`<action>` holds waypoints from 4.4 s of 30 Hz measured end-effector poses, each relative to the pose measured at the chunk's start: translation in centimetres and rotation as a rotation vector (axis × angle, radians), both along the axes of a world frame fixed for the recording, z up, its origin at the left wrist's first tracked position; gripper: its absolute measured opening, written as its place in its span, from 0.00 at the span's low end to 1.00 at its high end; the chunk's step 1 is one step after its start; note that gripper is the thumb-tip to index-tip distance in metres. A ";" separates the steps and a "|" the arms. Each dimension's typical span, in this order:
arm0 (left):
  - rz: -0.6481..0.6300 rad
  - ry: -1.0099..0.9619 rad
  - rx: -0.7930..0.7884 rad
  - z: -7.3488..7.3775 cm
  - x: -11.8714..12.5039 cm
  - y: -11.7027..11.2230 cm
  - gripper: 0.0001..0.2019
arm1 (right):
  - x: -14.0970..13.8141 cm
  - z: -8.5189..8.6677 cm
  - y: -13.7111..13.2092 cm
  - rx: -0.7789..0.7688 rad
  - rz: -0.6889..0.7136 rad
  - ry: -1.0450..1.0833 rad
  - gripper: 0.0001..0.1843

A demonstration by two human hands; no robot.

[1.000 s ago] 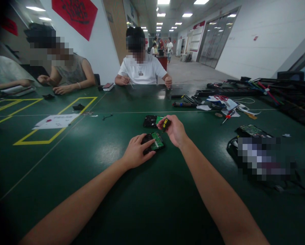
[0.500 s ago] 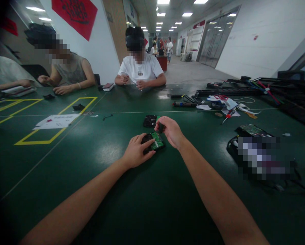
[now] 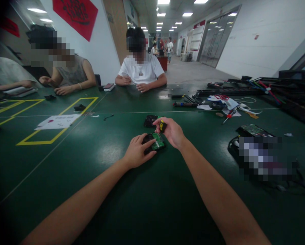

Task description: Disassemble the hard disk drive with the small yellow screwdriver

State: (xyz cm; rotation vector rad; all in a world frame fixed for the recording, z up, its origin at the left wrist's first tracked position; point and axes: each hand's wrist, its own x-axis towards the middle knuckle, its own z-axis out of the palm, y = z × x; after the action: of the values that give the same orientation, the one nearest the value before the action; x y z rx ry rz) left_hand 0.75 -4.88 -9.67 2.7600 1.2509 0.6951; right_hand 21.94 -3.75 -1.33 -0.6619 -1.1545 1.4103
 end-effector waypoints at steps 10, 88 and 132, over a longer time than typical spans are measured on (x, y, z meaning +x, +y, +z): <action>0.003 0.009 0.000 0.1 0.0 0.0 0.29 | 0.0 0.2 -0.1 -0.003 -0.072 -0.040 0.10; -0.003 0.001 -0.003 0.1 0.0 0.0 0.29 | 0.1 0.2 0.2 -0.051 -0.090 -0.026 0.17; -0.017 -0.004 0.028 -0.8 -0.2 0.4 0.28 | 0.1 -0.4 0.4 -0.015 -0.071 -0.050 0.19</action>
State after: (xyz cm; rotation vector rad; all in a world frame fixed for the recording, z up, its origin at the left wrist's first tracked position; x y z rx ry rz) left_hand 0.59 -4.49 -10.51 2.7866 1.2247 0.7220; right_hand 22.06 -3.36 -1.69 -0.7453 -1.1498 1.3505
